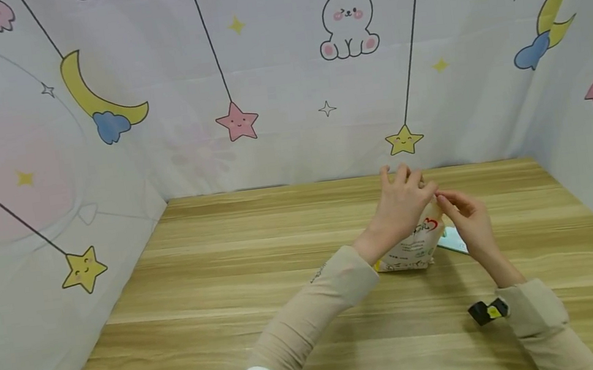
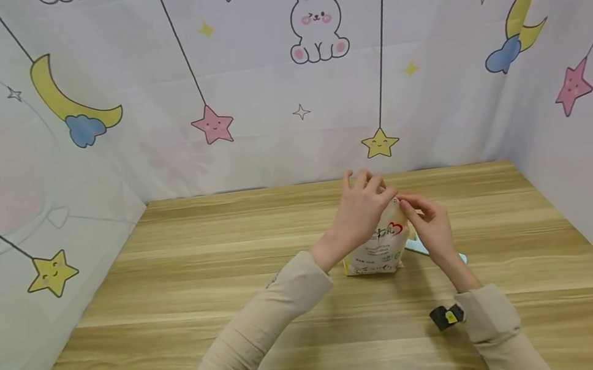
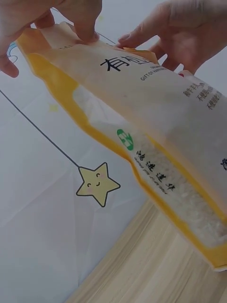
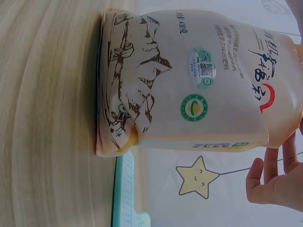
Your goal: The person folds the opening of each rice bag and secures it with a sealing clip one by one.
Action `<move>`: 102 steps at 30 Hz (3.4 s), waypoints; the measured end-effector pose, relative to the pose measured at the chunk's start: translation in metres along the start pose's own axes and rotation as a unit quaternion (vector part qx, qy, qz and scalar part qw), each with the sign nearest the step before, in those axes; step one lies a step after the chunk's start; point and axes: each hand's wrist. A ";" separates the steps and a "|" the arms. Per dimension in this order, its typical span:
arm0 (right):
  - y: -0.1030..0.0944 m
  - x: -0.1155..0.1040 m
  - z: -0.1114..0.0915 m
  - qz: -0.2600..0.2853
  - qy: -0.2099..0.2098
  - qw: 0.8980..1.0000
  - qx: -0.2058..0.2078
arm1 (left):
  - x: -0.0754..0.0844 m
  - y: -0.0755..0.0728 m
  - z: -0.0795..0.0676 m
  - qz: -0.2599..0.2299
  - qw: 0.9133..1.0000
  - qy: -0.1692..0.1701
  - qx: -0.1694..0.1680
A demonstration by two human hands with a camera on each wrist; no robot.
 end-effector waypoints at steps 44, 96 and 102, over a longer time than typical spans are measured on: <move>0.004 0.022 -0.001 -0.214 -0.142 0.966 0.027 | -0.001 0.002 0.001 0.024 1.000 0.004 0.010; -0.003 0.010 -0.007 -0.329 -0.141 0.934 0.011 | -0.006 0.006 -0.006 0.006 0.999 0.020 0.040; -0.004 0.010 -0.008 -0.326 -0.149 0.934 0.007 | -0.005 0.006 -0.006 -0.002 0.999 0.021 0.040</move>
Point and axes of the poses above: each hand's wrist, its own z-axis towards the middle knuckle, its own y-axis out of the palm, x = y × z, and after that the axes turned 11 degrees about -x, right-handed
